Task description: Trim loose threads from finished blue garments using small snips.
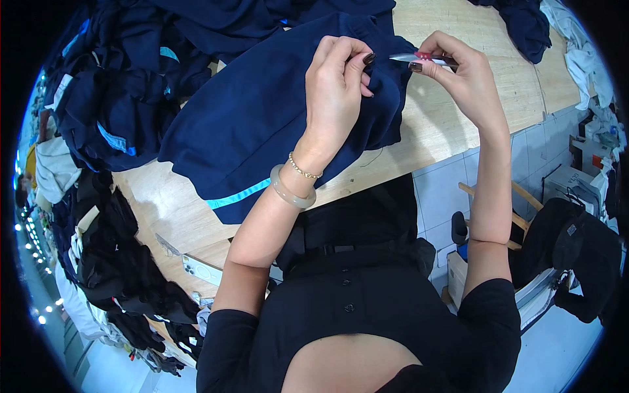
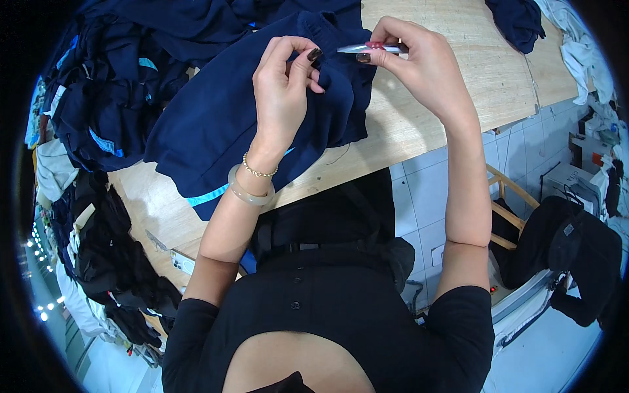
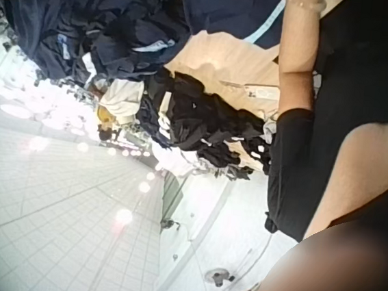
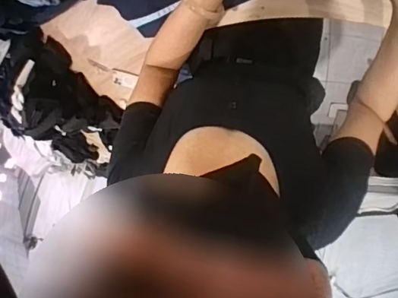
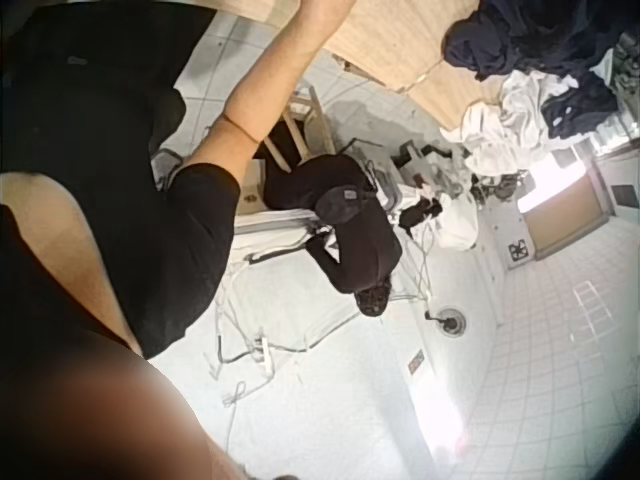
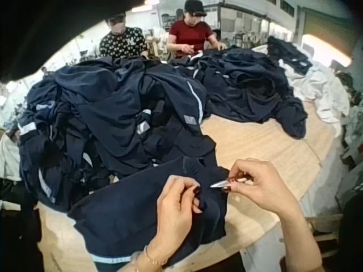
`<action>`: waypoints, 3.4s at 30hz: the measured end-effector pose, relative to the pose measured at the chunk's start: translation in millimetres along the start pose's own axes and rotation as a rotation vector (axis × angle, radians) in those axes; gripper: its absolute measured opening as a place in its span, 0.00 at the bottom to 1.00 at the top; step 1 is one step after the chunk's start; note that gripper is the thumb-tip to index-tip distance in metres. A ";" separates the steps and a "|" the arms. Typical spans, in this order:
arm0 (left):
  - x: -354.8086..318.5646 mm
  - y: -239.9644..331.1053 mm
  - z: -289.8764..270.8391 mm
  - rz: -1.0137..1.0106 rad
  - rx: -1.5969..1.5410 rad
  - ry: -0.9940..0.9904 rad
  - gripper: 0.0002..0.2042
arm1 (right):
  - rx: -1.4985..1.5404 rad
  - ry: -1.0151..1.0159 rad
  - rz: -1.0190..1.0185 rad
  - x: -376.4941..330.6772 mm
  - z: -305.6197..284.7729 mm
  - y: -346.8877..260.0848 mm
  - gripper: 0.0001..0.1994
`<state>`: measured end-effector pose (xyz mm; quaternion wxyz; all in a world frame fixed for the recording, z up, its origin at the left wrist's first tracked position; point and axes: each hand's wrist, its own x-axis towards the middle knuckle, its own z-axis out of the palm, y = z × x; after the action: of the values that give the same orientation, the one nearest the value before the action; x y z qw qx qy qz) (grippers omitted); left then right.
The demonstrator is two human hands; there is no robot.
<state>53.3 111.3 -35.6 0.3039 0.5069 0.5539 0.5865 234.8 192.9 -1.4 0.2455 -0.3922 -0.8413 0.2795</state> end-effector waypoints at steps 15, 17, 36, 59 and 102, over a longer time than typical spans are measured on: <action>0.9 -0.3 -2.6 0.041 0.029 0.001 0.04 | -0.024 -0.071 -0.018 3.9 15.6 -11.8 0.07; 0.5 -0.8 -2.9 0.035 0.029 -0.006 0.04 | -0.041 -0.056 -0.045 4.4 16.0 -12.1 0.07; 33.1 -55.2 -37.4 -0.090 -0.132 0.236 0.05 | 0.695 0.270 0.550 -113.7 92.1 -6.3 0.05; -105.9 -7.7 -4.7 0.169 0.439 -0.507 0.07 | 2.078 -0.290 -0.467 -102.3 -65.2 -90.2 0.10; -59.0 -55.8 -50.4 0.177 0.897 0.145 0.07 | 1.100 0.069 0.321 -9.8 102.9 -29.2 0.16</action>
<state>12.7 51.2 -97.8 -0.0365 0.5913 0.7273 0.3465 160.1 140.8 -58.4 0.3952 -0.3386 -0.4936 0.6968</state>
